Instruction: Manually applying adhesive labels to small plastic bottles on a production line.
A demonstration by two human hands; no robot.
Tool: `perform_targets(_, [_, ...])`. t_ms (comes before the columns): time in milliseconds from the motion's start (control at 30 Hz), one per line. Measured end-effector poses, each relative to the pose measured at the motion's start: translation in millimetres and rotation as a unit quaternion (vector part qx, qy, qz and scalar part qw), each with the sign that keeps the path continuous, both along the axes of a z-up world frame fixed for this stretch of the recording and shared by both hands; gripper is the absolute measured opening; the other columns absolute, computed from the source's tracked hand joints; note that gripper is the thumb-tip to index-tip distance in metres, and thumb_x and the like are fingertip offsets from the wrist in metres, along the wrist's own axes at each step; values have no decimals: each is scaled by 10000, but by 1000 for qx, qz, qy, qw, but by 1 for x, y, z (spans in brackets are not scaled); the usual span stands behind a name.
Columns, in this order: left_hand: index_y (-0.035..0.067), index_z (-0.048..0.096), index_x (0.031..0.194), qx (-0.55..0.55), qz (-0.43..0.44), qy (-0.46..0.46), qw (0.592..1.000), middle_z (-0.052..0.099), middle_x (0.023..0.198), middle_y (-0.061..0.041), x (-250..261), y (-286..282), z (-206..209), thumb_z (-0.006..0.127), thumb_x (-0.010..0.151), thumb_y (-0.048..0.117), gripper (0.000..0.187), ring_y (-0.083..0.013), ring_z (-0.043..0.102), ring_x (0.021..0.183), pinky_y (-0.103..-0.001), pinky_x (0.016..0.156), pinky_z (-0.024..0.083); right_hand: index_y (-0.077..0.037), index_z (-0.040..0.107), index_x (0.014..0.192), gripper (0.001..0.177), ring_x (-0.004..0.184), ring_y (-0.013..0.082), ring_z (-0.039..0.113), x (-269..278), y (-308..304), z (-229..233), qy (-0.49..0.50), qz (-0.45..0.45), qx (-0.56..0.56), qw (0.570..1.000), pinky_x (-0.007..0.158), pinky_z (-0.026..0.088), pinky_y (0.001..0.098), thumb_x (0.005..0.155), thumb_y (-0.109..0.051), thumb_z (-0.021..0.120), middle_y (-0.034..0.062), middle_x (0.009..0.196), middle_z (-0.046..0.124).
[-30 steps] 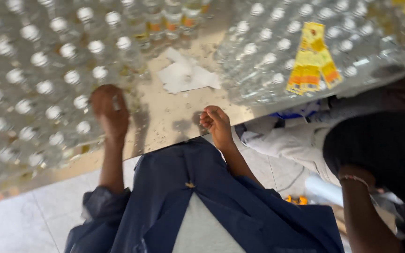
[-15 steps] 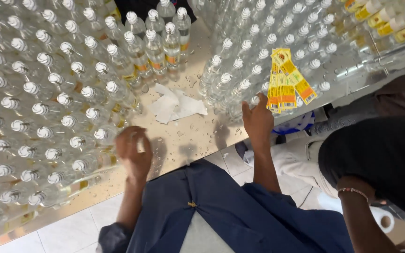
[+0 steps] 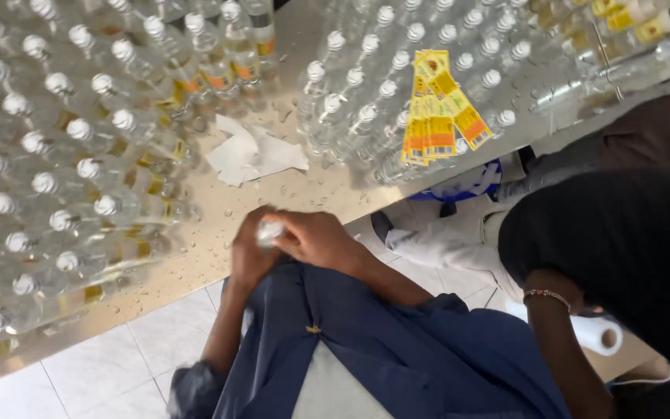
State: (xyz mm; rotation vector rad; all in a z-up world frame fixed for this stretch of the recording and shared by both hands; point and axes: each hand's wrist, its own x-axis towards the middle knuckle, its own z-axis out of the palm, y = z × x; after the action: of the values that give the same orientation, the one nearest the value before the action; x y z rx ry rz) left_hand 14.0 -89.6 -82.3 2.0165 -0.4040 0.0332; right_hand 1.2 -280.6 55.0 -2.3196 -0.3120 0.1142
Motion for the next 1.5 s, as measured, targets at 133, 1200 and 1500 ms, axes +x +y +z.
perform_targets(133, [128, 606, 1471, -19, 86, 49, 995, 730, 1392, -117, -6, 38, 29, 969, 778, 260, 793, -392, 670, 1335, -557, 1163, 493, -131, 722, 1117, 264, 790, 314, 796, 8, -74, 42, 15, -97, 125, 987, 716, 658, 441, 883, -99, 838, 135, 839, 793])
perform_targets(1200, [40, 744, 1354, -383, 30, 141, 913, 807, 1051, -199, 13, -18, 165, 784, 1060, 198, 336, -302, 813, 1004, -448, 852, 670, -1, 750, 1095, 221, 780, 222, 795, 4, -8, 14, 49, -185, 385, 903, 633, 650, 376, 1009, -178, 851, 137, 832, 766])
perform_targets(1500, [123, 712, 710, -245, 54, 143, 957, 543, 489, 20, 14, -14, 137, 897, 1014, 258, 381, -47, 458, 489, -242, 517, 384, -98, 617, 887, 233, 720, 84, 631, 4, -71, 32, -94, -444, 313, 834, 745, 541, 236, 1010, -46, 807, -39, 778, 607])
